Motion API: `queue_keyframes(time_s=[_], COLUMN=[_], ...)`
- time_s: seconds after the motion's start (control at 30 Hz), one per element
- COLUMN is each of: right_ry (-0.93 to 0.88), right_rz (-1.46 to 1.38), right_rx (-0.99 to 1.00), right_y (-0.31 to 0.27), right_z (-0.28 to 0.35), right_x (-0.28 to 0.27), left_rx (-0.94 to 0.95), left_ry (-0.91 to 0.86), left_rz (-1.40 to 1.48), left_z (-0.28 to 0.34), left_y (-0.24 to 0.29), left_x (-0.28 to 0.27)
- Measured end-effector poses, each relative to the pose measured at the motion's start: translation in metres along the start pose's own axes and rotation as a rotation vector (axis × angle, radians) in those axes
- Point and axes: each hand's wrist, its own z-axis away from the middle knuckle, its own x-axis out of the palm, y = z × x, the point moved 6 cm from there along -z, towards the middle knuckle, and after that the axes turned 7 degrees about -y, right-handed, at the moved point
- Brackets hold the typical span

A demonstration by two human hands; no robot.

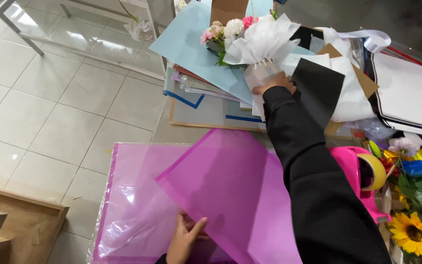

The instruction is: The person prepares a pink translucent wrapping sheet by cutting it with scissors and securing it with tape. They then place a bouquet of pink and white flowers onto the prepared sheet and begin wrapping it.

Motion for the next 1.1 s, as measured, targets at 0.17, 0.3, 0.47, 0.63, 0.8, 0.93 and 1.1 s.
queue_keyframes(time_s=[0.17,0.3,0.47,0.63,0.8,0.93,1.1], right_ry=[-0.22,-0.633,-0.398,0.055,0.153,0.271,0.25], right_rz=[-0.623,-1.428,-1.157,-0.617,-0.175,0.035,0.011], right_rx=[-0.169,-0.437,-0.69,-0.604,-0.533,-0.488,-0.451], right_y=[-0.007,-0.018,0.059,0.165,0.279,0.285,0.284], right_z=[0.055,0.113,0.222,0.285,0.3,0.32,0.322], right_x=[-0.039,-0.069,-0.076,0.042,0.185,0.197,0.197], left_rx=[0.065,0.08,-0.168,-0.23,0.467,0.531,-0.01], left_ry=[0.07,-0.078,-0.148,-0.133,-0.228,-0.202,-0.329], left_rz=[-0.673,-0.555,-0.02,0.045,-0.979,-1.011,0.415], left_z=[-0.021,-0.033,-0.009,0.001,-0.039,-0.048,-0.023], left_y=[-0.003,-0.017,-0.024,-0.023,-0.065,-0.099,-0.157], left_x=[-0.005,0.008,0.039,0.041,0.024,0.032,0.066])
